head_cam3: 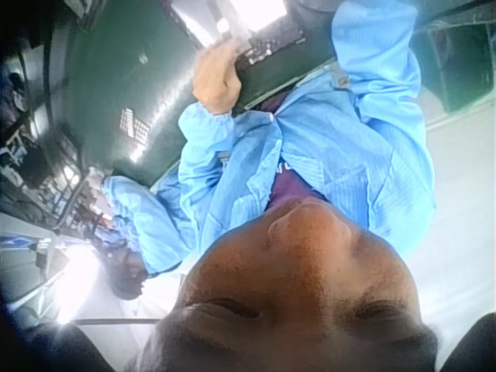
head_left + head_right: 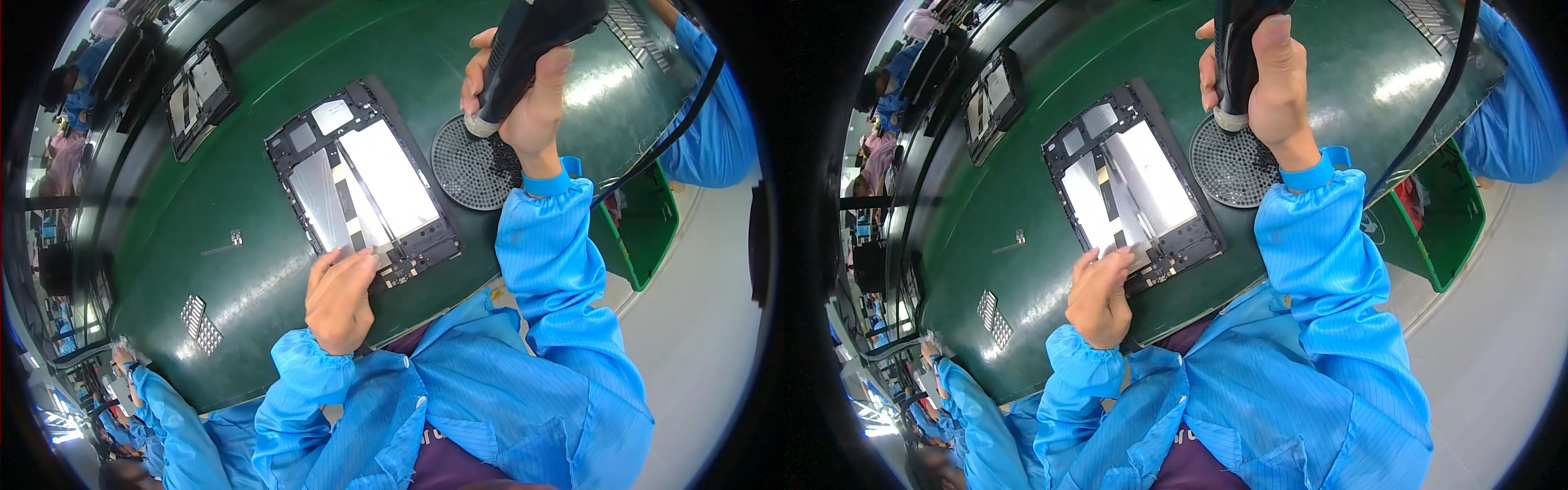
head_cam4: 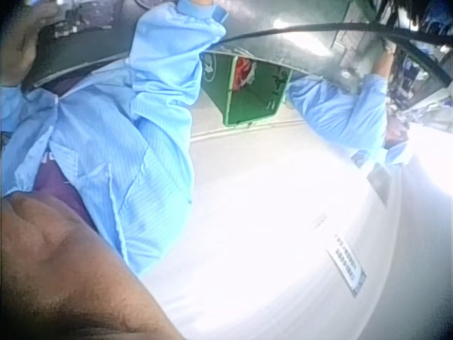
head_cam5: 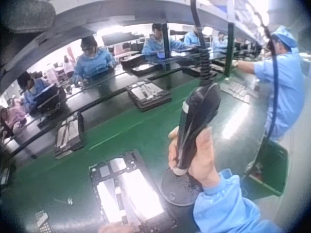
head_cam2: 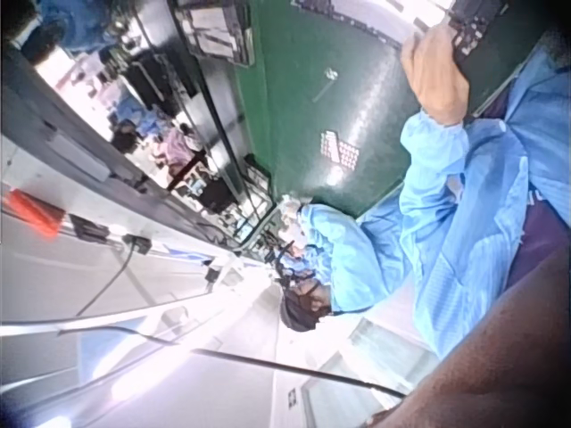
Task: Assemble electronic components and drive screws into screen frames on a production line.
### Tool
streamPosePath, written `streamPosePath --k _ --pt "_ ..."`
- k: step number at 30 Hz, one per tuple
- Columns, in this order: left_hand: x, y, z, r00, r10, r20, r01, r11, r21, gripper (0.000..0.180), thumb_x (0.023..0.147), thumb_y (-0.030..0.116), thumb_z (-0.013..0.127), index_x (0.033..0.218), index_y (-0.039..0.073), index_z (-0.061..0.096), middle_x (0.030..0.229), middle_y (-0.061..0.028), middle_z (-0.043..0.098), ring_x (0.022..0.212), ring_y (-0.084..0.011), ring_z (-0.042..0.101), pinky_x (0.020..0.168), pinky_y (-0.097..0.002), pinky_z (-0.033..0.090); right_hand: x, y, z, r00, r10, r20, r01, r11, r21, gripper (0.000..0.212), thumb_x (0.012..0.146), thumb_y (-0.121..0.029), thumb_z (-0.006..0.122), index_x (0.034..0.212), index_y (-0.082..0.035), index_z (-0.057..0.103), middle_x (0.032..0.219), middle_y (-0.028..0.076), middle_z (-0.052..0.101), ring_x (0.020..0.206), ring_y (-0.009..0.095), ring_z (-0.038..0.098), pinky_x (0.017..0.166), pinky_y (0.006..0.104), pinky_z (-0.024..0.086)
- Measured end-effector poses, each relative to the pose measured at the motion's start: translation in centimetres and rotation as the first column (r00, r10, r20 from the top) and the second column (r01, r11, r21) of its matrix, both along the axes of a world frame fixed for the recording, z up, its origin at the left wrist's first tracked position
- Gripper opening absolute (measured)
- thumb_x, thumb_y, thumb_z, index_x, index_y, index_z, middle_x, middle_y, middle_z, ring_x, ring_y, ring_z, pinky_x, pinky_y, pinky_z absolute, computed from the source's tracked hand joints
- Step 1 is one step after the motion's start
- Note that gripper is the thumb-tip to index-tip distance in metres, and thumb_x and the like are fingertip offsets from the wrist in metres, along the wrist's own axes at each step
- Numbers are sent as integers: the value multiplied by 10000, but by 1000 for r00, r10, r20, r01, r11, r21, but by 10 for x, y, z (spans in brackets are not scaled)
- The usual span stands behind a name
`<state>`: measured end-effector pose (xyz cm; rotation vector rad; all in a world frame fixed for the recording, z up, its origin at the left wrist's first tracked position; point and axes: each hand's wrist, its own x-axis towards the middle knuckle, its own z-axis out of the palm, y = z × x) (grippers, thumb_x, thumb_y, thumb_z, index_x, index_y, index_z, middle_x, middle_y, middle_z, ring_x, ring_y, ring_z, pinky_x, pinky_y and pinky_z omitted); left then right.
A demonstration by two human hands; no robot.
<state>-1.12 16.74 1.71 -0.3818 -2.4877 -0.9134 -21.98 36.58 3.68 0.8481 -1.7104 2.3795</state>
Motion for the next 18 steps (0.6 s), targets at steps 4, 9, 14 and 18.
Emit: streamPosePath --k 4,9,14,18 --pt "4 -22 6 983 175 57 -178 981 72 122 753 -59 613 863 -7 625 892 -139 666 849 -255 647 837 -408 453 3 -11 0 999 39 27 -38 999 -22 832 800 -739 229 1028 18 489 641 80 530 522 163 531 498 288 449" --pt "1 -48 16 922 367 125 -381 919 107 129 744 -29 648 872 -12 649 844 -121 637 772 -210 633 710 -262 484 8 -5 2 996 37 86 -36 999 -16 860 787 -747 279 1132 20 461 701 56 516 572 163 512 520 294 424" --pt "-13 -74 0 854 269 446 -497 678 541 142 761 19 667 898 -16 657 786 -82 629 653 -115 605 563 -225 475 20 -15 22 994 107 -10 -107 983 -147 914 769 -780 193 1134 13 463 689 73 526 574 178 531 529 312 432" --pt "-36 -89 5 823 104 558 -493 618 612 136 764 50 675 873 -28 660 758 -75 629 566 -98 584 493 -216 452 30 -49 33 955 286 -77 -295 942 -161 959 755 -795 144 1143 28 448 684 82 518 566 188 527 536 330 434"
